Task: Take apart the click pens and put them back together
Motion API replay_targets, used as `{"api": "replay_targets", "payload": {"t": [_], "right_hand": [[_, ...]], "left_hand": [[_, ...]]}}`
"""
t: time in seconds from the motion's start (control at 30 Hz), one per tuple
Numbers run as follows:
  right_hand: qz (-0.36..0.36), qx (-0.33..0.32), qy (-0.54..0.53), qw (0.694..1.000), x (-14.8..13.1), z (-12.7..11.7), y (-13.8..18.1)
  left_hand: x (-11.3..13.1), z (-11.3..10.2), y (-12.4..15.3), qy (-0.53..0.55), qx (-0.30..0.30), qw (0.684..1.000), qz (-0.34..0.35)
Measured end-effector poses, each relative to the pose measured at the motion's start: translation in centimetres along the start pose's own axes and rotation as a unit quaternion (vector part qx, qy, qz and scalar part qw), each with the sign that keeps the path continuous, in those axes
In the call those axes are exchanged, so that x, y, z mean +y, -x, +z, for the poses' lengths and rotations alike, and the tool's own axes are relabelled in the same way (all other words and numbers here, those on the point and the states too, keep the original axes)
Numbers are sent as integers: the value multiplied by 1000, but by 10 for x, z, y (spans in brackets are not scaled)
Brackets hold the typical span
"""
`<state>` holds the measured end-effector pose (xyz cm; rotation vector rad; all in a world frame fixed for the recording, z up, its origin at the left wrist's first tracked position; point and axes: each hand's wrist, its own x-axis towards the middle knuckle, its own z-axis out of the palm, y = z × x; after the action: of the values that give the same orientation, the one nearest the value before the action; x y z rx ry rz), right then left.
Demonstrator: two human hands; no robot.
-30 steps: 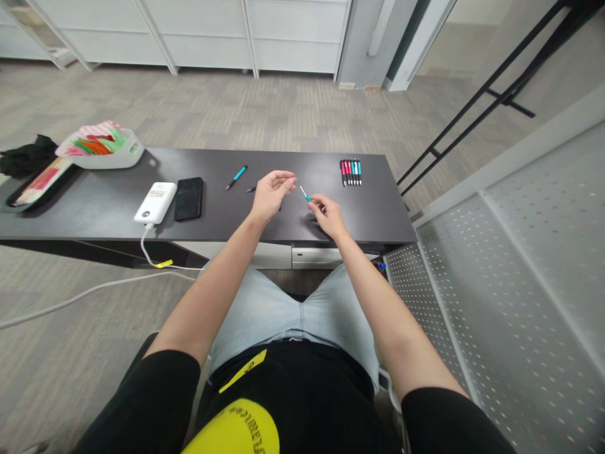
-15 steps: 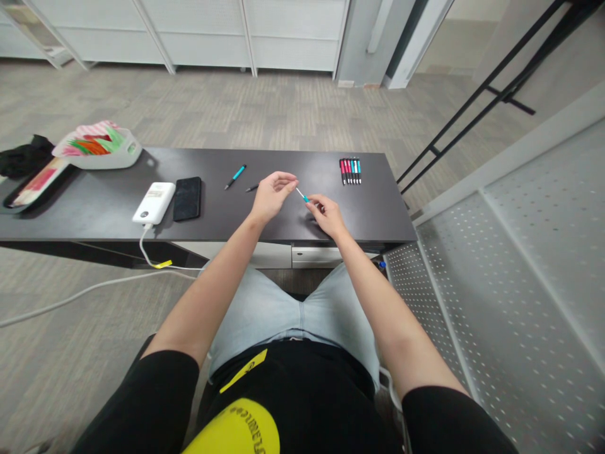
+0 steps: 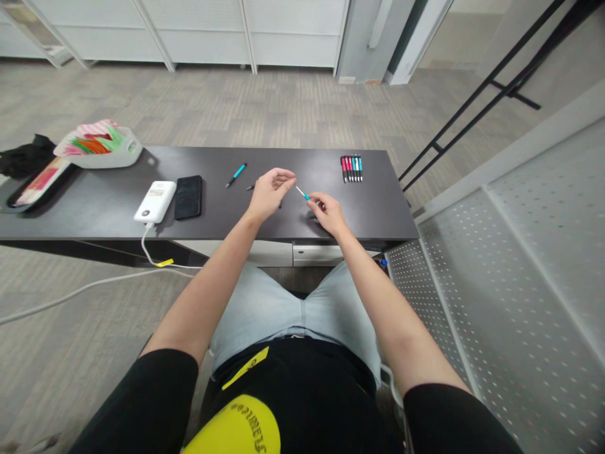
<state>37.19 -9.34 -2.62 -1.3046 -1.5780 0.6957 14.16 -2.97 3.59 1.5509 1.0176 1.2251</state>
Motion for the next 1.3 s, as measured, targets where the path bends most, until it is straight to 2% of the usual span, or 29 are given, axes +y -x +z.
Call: {"api": "replay_targets", "payload": {"t": [0.17,0.63,1.0,1.07,1.17,1.3], "right_hand": [[1,-8,6,1000,4,0,1],[-11,-16,8,1000,9,0,1],[-10,-19,3,1000,8,0,1],[-9,-16,2,1000,8,-1,1],[4,-10,9,1000,7,-1,1],[14,-9,10,1000,7,-1,1]], "left_hand": [[2,-4,-3,2,32,999,13],[3,1,7,-53,-50,997,-3],[2,13,15,-81,-63,995,-10],[2,7,13,-98,-77,992,-3],[-2,-15,8,-173,-84,981,20],[-16,-50,2,-320,-65,945,28]]}}
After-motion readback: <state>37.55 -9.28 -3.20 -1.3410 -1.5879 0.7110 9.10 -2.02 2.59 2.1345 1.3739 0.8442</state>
